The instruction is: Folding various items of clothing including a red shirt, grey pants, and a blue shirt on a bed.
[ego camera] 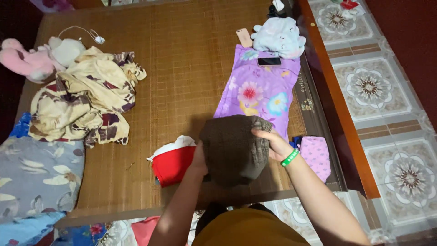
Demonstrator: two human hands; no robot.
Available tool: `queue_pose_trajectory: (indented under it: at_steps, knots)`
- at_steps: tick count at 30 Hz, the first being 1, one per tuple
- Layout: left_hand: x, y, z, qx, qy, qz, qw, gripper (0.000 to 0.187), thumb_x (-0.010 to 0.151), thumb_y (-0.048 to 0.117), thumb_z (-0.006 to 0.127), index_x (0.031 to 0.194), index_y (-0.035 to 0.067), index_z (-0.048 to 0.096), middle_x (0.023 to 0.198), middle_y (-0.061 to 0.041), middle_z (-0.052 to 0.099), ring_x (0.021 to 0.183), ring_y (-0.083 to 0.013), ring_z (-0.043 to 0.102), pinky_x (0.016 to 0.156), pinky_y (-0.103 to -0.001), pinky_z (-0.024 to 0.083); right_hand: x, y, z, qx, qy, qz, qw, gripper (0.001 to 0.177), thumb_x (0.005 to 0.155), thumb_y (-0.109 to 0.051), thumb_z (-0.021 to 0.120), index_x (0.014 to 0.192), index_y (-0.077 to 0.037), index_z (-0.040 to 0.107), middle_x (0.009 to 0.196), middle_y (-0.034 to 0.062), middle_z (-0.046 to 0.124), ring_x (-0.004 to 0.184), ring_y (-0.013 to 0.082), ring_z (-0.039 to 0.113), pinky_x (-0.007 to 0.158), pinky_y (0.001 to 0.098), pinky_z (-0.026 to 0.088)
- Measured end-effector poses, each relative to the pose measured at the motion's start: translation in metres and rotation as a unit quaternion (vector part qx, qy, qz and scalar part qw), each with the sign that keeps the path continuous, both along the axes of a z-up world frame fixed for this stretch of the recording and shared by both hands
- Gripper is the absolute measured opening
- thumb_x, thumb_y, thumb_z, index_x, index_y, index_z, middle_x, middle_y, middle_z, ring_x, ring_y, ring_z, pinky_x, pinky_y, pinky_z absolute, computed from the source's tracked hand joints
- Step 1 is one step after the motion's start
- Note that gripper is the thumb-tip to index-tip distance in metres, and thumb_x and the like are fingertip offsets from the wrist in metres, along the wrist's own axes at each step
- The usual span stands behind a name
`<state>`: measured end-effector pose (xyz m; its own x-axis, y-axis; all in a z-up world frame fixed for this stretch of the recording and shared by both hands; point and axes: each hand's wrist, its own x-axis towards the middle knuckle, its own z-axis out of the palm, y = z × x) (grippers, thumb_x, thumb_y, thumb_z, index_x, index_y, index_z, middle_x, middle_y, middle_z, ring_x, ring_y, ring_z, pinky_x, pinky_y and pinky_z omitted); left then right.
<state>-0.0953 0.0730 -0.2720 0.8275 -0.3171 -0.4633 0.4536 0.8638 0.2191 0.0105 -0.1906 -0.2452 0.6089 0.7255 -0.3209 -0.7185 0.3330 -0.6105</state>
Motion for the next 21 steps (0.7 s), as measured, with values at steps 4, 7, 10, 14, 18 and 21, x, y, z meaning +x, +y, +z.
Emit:
queue_pose_trajectory:
  at_steps: [4, 7, 10, 14, 18, 21]
  knots:
    - [-0.014, 0.000, 0.034, 0.087, 0.032, 0.083, 0.992, 0.066, 0.098, 0.058, 0.047, 0.141, 0.009, 0.060, 0.138, -0.009, 0.065, 0.121, -0.0287, 0.062, 0.108, -0.043, 0.046, -0.011, 0.008, 0.079, -0.118, -0.015, -0.025, 0.993, 0.042, 0.097, -0.025, 0.068, 0.132, -0.003, 0.061, 0.117, 0.0101, 0.072, 0.098, 0.0208, 0.072, 0.083, 0.0395, 0.061]
    - [-0.021, 0.002, 0.033, 0.071, -0.033, 0.100, 0.992, 0.059, 0.102, 0.051, 0.051, 0.140, 0.007, 0.061, 0.139, -0.009, 0.063, 0.122, -0.0272, 0.062, 0.110, -0.043, 0.046, -0.004, 0.003, 0.093, -0.226, -0.023, -0.080, 0.970, 0.042, 0.095, -0.031, 0.066, 0.125, -0.002, 0.067, 0.114, 0.0089, 0.075, 0.094, 0.0157, 0.075, 0.081, 0.0343, 0.061]
    - [-0.024, 0.003, 0.051, 0.209, -0.113, 0.106, 0.966, 0.050, 0.100, 0.040, 0.058, 0.132, 0.003, 0.063, 0.132, -0.010, 0.068, 0.118, -0.0234, 0.066, 0.107, -0.039, 0.049, 0.007, -0.006, 0.094, -0.403, -0.094, -0.100, 0.905, 0.045, 0.101, -0.037, 0.065, 0.117, 0.004, 0.072, 0.100, 0.0178, 0.075, 0.078, 0.0228, 0.060, 0.070, 0.0416, 0.046]
    - [-0.016, -0.002, 0.092, 0.531, -0.157, 0.113, 0.825, 0.039, 0.102, 0.030, 0.065, 0.120, -0.003, 0.070, 0.112, -0.009, 0.072, 0.100, -0.0164, 0.064, 0.092, -0.033, 0.052, 0.022, -0.020, 0.072, -0.357, -0.178, -0.223, 0.890, 0.039, 0.101, -0.036, 0.069, 0.103, 0.003, 0.075, 0.092, 0.0134, 0.077, 0.074, 0.0194, 0.064, 0.071, 0.0365, 0.051]
    - [-0.005, -0.011, 0.116, 0.477, -0.170, 0.169, 0.846, 0.034, 0.101, 0.026, 0.064, 0.119, -0.002, 0.067, 0.111, -0.005, 0.072, 0.100, -0.0152, 0.064, 0.091, -0.031, 0.053, -0.005, -0.003, 0.113, -0.161, -0.116, -0.328, 0.924, 0.030, 0.096, -0.033, 0.069, 0.102, -0.004, 0.074, 0.098, 0.0059, 0.078, 0.085, 0.0148, 0.072, 0.080, 0.0327, 0.057]
    - [0.003, -0.017, 0.133, 0.424, -0.165, 0.186, 0.871, 0.032, 0.100, 0.025, 0.064, 0.119, -0.001, 0.066, 0.112, -0.005, 0.072, 0.100, -0.0151, 0.066, 0.091, -0.031, 0.054, -0.030, -0.007, 0.091, -0.151, -0.148, -0.257, 0.943, 0.027, 0.091, -0.029, 0.068, 0.108, -0.010, 0.074, 0.106, -0.0005, 0.077, 0.096, 0.0092, 0.072, 0.089, 0.0290, 0.056]
